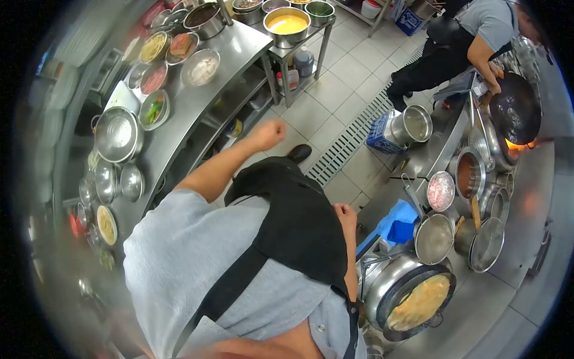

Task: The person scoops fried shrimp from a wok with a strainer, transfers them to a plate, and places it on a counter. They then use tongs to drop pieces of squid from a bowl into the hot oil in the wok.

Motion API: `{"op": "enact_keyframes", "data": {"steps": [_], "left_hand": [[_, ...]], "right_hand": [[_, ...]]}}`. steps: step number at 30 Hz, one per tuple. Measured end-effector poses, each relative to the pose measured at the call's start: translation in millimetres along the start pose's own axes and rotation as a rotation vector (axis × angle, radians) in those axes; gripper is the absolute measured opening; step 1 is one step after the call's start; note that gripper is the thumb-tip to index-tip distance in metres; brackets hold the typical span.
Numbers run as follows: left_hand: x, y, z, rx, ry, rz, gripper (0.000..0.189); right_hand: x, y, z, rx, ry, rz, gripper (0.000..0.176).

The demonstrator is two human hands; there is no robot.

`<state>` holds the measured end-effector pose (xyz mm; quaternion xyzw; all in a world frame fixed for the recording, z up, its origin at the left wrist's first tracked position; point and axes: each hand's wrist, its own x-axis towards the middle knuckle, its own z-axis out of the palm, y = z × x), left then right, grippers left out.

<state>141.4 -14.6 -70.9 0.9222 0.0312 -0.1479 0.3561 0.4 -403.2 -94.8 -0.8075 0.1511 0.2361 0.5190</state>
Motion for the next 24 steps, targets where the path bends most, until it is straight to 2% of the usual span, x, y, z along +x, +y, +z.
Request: {"op": "enact_keyframes", "data": {"steps": [1, 2, 3, 4, 5, 6, 8, 9, 11, 12, 14, 17, 18, 20, 22, 23, 24], "left_hand": [[-1, -32, -3, 0.042, 0.167, 0.078, 0.022], [-4, -64, -7, 0.084, 0.333, 0.148, 0.031], [-7, -87, -20, 0.112, 0.466, 0.079, 0.033], [-12, -105, -32, 0.143, 0.602, 0.013, 0.036], [-21, -112, -50, 0.136, 0.71, -0.102, 0.036], [-31, -113, -71, 0.127, 0.811, -0.214, 0.036], [-46, -138, -98, 0.055, 0.86, -0.36, 0.038], [-50, -164, -103, 0.053, 0.859, -0.363, 0.038], [-52, -212, -110, 0.302, 0.92, -0.479, 0.042], [-57, -215, -117, 0.29, 0.933, -0.478, 0.042], [-75, -206, -133, 0.519, 0.804, -0.36, 0.049], [-84, -199, -154, 0.507, 0.676, -0.236, 0.052], [-77, -224, -149, 0.536, 0.69, -0.168, 0.052], [-74, -237, -141, 0.593, 0.746, -0.062, 0.057], [-77, -225, -142, 0.603, 0.738, -0.092, 0.061], [-78, -222, -141, 0.613, 0.735, -0.127, 0.063], [-80, -220, -139, 0.602, 0.745, -0.115, 0.063]], "right_hand": [[-2, 16, 3, -0.063, 0.037, 0.041, 0.025], [-18, 130, -22, -0.073, 0.024, 0.047, 0.025], [-11, 217, -26, -0.054, -0.003, -0.049, 0.025], [62, 257, 4, -0.034, -0.03, -0.15, 0.024], [34, 218, -2, -0.037, -0.037, -0.157, 0.024], [21, 215, -5, -0.051, -0.064, -0.132, 0.024], [-12, 217, -14, -0.079, -0.116, -0.07, 0.024], [-27, 216, -18, -0.093, -0.142, -0.04, 0.024], [-46, 208, -28, -0.127, -0.188, 0.005, 0.024], [-50, 201, -34, -0.147, -0.206, 0.021, 0.024], [-53, 195, -44, -0.182, -0.235, 0.054, 0.024], [-59, 196, -56, -0.196, -0.195, 0.107, 0.023], [-55, 195, -54, -0.18, -0.149, 0.112, 0.023], [-37, 191, -39, -0.13, -0.057, 0.105, 0.023], [-28, 193, -20, -0.094, -0.011, 0.115, 0.023], [-10, 273, -21, -0.091, -0.009, 0.129, 0.023], [-25, 228, -34, -0.094, 0.007, 0.12, 0.023]]}}
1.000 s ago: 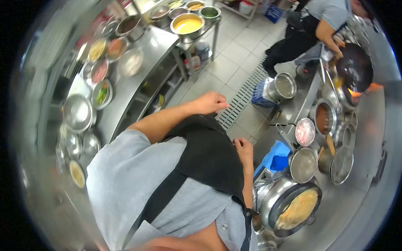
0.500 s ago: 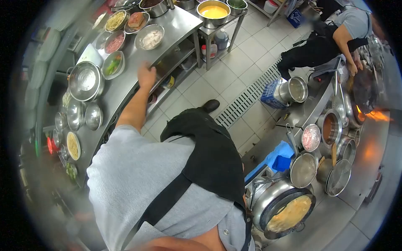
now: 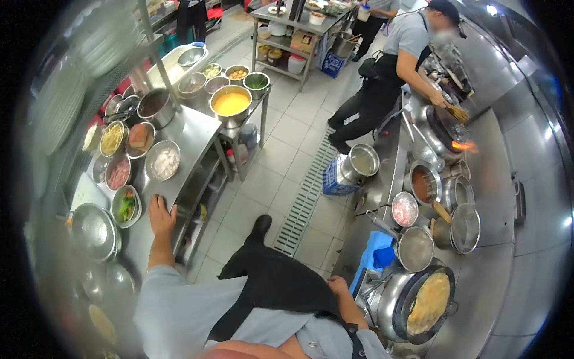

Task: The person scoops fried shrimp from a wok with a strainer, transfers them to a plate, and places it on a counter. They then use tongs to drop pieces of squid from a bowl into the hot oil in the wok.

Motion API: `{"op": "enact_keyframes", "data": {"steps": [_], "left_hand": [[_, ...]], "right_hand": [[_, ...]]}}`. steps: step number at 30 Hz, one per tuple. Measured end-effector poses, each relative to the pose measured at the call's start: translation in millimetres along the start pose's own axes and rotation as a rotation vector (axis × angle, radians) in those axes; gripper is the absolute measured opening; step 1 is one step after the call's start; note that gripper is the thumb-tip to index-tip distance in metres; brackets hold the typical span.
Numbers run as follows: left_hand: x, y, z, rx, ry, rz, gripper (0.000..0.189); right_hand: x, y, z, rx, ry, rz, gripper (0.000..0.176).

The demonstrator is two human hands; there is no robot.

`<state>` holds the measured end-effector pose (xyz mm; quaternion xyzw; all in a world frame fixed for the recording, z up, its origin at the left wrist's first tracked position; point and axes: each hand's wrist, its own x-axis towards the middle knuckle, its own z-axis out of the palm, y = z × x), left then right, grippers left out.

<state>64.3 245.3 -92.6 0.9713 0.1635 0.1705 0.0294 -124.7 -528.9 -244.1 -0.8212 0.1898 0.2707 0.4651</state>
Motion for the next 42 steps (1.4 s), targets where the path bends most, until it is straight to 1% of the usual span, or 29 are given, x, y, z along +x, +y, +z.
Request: {"op": "enact_keyframes", "data": {"steps": [1, 2, 3, 4, 6, 7, 9, 10, 12, 13, 15, 16, 18, 19, 20, 21, 23, 27, 29, 33, 35, 36, 38, 39, 41, 42], "left_hand": [[0, 1, -2, 0.0, -0.011, -0.009, 0.063], [2, 0, -5, 0.007, -0.017, -0.017, 0.064], [2, 0, -7, -0.007, -0.029, -0.033, 0.066], [5, 2, -10, -0.003, -0.013, -0.034, 0.066], [4, 5, -16, -0.022, -0.066, -0.063, 0.067], [5, 3, -13, -0.002, -0.07, -0.07, 0.067], [4, 3, -11, -0.001, -0.059, -0.061, 0.067], [3, 3, -11, -0.007, -0.051, -0.065, 0.067], [3, 1, -13, -0.011, -0.051, -0.06, 0.067], [4, 1, -13, -0.017, -0.055, -0.058, 0.067], [4, 2, -11, -0.026, -0.067, -0.063, 0.068], [6, 1, -9, -0.026, -0.055, -0.051, 0.066], [0, 1, -8, -0.044, -0.044, -0.042, 0.064], [1, -2, -8, -0.058, -0.046, -0.035, 0.063], [1, -2, -9, -0.094, -0.043, -0.044, 0.062], [0, -3, -5, -0.084, 0.006, -0.054, 0.064], [-2, -1, -5, -0.061, -0.027, -0.099, 0.066], [-3, 0, 6, -0.019, -0.063, -0.161, 0.073], [-3, 1, 12, -0.002, -0.049, -0.163, 0.077], [3, 10, 7, -0.026, -0.069, -0.214, 0.077], [8, 13, 4, -0.036, -0.135, -0.264, 0.077], [10, 11, 4, -0.033, -0.135, -0.261, 0.077], [17, 10, 1, 0.007, -0.239, -0.257, 0.072], [24, 13, -7, 0.008, -0.231, -0.235, 0.072], [38, 30, -27, 0.06, -0.481, -0.296, 0.063], [44, 37, -29, 0.075, -0.513, -0.308, 0.059]], "right_hand": [[-5, -54, 3, -0.084, 0.05, 0.087, 0.024], [-14, -147, 26, -0.162, 0.096, 0.17, 0.026], [-5, -166, 27, -0.278, -0.005, 0.142, 0.031], [6, -172, 32, -0.273, -0.004, 0.127, 0.031], [15, -176, 49, -0.3, -0.034, -0.057, 0.036], [17, -179, 56, -0.287, -0.034, -0.06, 0.036], [21, -182, 65, -0.3, -0.128, -0.003, 0.036], [27, -170, 67, -0.296, -0.129, -0.009, 0.036], [39, -123, 67, -0.149, -0.223, 0.048, 0.041], [36, -120, 61, -0.148, -0.22, 0.043, 0.041], [24, -109, 49, -0.284, -0.157, 0.165, 0.042], [25, -86, 48, -0.303, -0.166, 0.169, 0.042], [39, -29, 31, -0.233, -0.063, 0.099, 0.042], [12, -45, 7, -0.294, -0.11, 0.111, 0.042], [9, -44, -8, -0.354, -0.155, 0.117, 0.042], [3, -43, -20, -0.409, -0.204, 0.123, 0.042], [1, -47, -37, -0.492, -0.276, 0.123, 0.042], [0, -63, -46, -0.569, -0.336, 0.112, 0.041], [4, -63, -44, -0.578, -0.341, 0.101, 0.041], [16, -60, -34, -0.572, -0.33, 0.077, 0.041], [18, -56, -28, -0.561, -0.321, 0.069, 0.04], [19, -55, -25, -0.555, -0.315, 0.066, 0.04], [20, -51, -17, -0.531, -0.298, 0.058, 0.04], [22, -54, -9, -0.509, -0.281, 0.053, 0.04], [20, -48, 7, -0.436, -0.221, 0.052, 0.04], [21, -46, 14, -0.391, -0.179, 0.052, 0.04]]}}
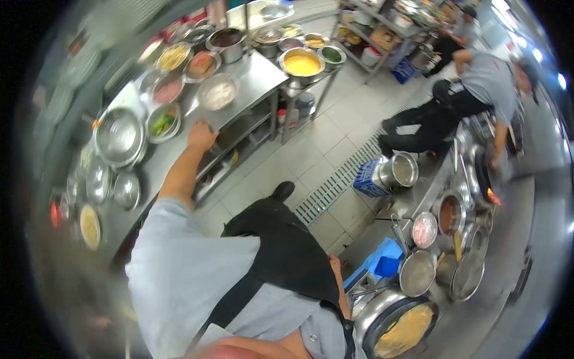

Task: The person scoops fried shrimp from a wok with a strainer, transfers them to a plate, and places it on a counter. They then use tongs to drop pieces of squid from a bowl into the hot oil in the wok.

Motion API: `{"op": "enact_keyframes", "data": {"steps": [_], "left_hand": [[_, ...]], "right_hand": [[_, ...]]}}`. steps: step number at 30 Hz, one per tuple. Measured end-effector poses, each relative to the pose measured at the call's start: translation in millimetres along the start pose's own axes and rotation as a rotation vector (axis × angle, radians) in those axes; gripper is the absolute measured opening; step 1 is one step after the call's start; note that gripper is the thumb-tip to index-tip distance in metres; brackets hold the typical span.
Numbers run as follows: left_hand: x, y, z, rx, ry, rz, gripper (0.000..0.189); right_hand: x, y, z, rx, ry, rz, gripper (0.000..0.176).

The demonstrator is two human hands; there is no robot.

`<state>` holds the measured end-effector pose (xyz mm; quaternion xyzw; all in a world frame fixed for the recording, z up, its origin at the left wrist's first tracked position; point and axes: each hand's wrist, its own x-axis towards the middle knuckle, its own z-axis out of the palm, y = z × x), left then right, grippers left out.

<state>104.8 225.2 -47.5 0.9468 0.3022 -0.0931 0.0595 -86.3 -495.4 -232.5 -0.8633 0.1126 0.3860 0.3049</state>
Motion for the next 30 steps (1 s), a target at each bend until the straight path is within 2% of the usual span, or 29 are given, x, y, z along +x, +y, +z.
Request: {"op": "enact_keyframes", "data": {"steps": [4, 6, 7, 8, 9, 13, 15, 16, 19, 22, 24, 25, 27, 28, 30], "left_hand": [[10, 13, -11, 0.162, -0.081, 0.049, 0.056], [20, 10, -10, 0.259, -0.117, 0.114, 0.057], [25, 7, -6, 0.287, -0.119, 0.136, 0.058], [28, 5, -4, 0.269, -0.137, 0.124, 0.059], [31, 3, -2, 0.251, -0.157, 0.109, 0.059], [35, 4, 0, 0.278, -0.092, 0.113, 0.063], [28, 10, -17, 0.258, -0.214, 0.122, 0.054], [33, 7, -17, 0.262, -0.207, 0.118, 0.054], [43, 2, -12, 0.323, -0.307, 0.143, 0.043], [39, 10, -19, 0.332, -0.343, 0.178, 0.039], [41, 7, -9, 0.33, -0.229, 0.176, 0.035], [40, 7, -12, 0.311, -0.242, 0.176, 0.035], [45, 4, -7, 0.303, -0.266, 0.152, 0.037], [41, 4, -7, 0.277, -0.241, 0.131, 0.039], [35, 0, -7, 0.252, -0.205, 0.164, 0.04]], "right_hand": [[21, 0, 27, 0.183, 0.158, 0.006, 0.039], [1, -2, 23, 0.072, 0.112, 0.058, 0.04], [1, 80, 48, 0.098, 0.127, 0.05, 0.04], [21, 119, 71, 0.235, 0.135, 0.023, 0.04], [62, 107, 89, 0.37, 0.139, -0.004, 0.04], [44, 84, 99, 0.345, 0.14, 0.072, 0.039], [40, 72, 104, 0.475, 0.162, 0.134, 0.035], [34, 62, 104, 0.479, 0.158, 0.128, 0.035], [28, 45, 100, 0.353, 0.212, 0.103, 0.032], [25, 30, 91, 0.528, 0.141, 0.207, 0.033], [15, 16, 79, 0.398, 0.162, 0.129, 0.033], [15, 10, 80, 0.384, 0.15, 0.138, 0.033], [5, 11, 83, 0.277, 0.284, 0.009, 0.03], [-22, 12, 71, 0.239, 0.25, 0.021, 0.03], [-27, 11, 54, 0.193, 0.184, 0.021, 0.03]]}}
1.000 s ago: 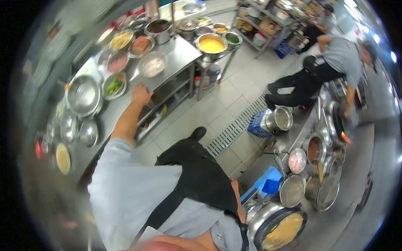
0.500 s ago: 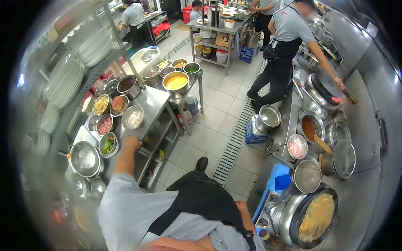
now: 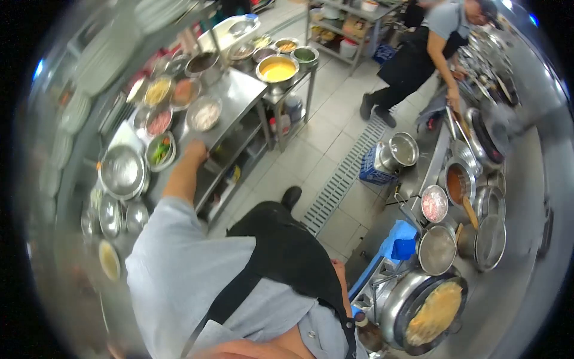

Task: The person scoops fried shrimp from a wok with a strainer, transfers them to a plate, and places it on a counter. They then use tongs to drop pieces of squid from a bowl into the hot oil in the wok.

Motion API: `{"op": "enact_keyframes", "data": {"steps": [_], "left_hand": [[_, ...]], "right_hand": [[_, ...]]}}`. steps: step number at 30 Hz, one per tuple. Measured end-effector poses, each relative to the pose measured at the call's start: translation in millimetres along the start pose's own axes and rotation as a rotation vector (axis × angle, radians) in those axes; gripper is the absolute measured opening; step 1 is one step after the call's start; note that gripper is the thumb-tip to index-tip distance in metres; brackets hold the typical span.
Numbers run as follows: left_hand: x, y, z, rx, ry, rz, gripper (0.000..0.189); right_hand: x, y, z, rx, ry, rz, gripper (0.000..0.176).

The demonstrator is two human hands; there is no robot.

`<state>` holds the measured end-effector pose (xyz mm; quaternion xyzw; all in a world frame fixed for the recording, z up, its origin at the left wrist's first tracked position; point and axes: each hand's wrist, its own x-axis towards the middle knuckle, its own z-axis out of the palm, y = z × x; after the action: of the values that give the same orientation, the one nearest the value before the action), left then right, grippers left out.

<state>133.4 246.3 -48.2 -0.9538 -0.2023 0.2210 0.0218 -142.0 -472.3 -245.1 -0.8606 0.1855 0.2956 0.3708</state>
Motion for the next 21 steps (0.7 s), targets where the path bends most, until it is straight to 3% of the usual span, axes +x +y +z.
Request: {"op": "enact_keyframes", "data": {"steps": [7, 12, 18, 20, 21], "left_hand": [[4, -2, 8, 0.016, 0.053, -0.017, 0.032], [-1, 2, 3, -0.036, 0.061, -0.058, 0.033], [-11, -2, 14, -0.116, 0.154, -0.186, 0.039], [-15, -10, 20, -0.199, 0.275, -0.12, 0.055], [-19, -12, 20, -0.212, 0.269, -0.127, 0.055]], "right_hand": [[5, -36, -33, -0.13, -0.212, -0.004, 0.03], [63, -71, -46, -0.158, -0.245, -0.041, 0.03], [126, -127, -44, -0.164, -0.284, -0.093, 0.03], [140, -142, -36, -0.164, -0.295, -0.097, 0.03], [114, -129, -70, -0.18, -0.296, -0.096, 0.03]]}}
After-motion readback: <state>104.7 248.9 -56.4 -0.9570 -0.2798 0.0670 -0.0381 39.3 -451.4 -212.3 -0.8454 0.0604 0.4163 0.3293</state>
